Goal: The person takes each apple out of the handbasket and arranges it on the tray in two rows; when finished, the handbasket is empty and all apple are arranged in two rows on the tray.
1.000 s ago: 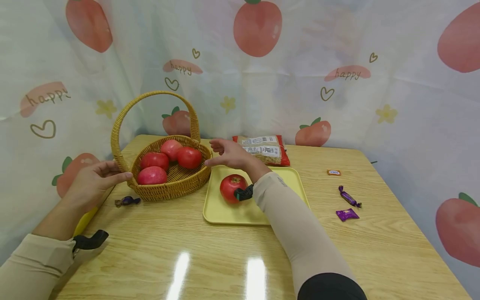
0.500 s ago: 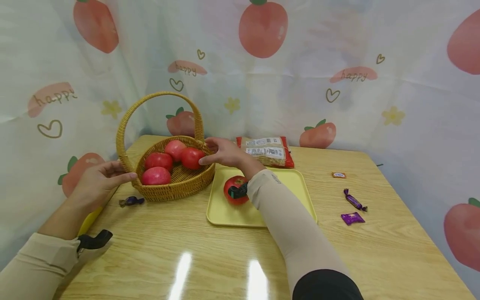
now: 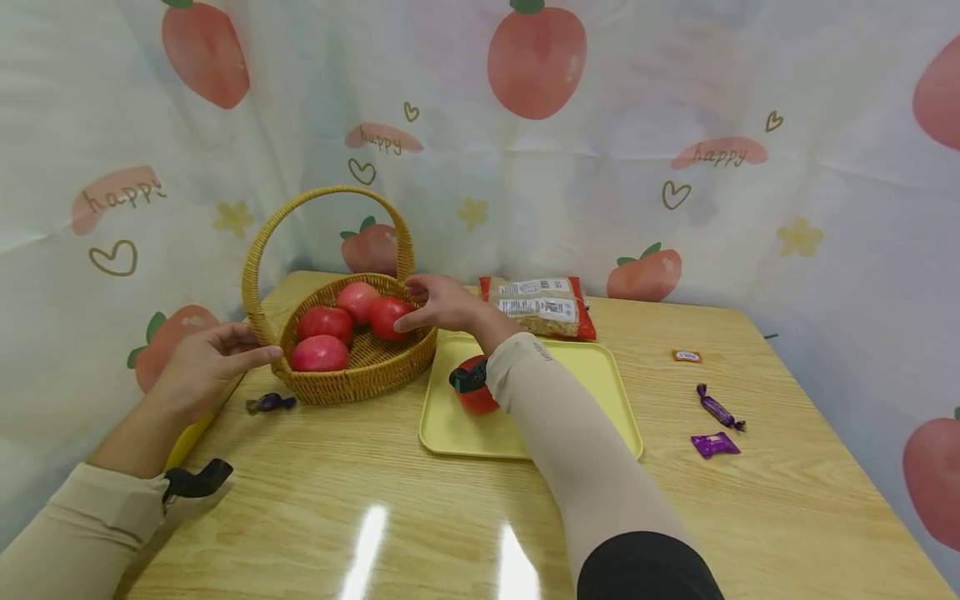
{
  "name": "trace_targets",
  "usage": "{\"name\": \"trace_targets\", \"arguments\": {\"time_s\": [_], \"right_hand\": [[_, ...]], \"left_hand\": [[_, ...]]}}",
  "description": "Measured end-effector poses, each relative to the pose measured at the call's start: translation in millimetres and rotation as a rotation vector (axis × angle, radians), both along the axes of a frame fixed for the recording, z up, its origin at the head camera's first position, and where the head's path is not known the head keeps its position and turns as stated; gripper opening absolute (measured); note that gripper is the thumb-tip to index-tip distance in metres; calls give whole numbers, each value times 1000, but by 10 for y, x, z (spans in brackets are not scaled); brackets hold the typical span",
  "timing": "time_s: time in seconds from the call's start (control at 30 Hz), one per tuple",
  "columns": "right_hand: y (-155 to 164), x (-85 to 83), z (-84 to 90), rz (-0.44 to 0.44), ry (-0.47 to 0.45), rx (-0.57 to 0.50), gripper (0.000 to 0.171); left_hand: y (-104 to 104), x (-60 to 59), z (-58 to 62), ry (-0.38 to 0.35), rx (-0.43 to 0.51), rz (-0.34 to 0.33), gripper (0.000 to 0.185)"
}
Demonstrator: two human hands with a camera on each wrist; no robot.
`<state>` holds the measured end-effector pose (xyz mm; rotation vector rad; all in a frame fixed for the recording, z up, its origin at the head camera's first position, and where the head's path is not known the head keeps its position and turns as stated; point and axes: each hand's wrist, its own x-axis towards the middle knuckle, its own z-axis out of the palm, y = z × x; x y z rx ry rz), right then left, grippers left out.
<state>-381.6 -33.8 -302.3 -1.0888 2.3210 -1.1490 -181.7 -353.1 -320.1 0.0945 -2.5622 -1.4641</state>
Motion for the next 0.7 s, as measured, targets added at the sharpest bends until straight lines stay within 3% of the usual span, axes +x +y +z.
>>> {"name": "trace_targets", "arguments": {"time_s": [0.7], "right_hand": [[-233, -92, 23, 46, 57, 90, 88]], "left_hand": [[14, 10, 20, -6, 29, 10, 54]]}}
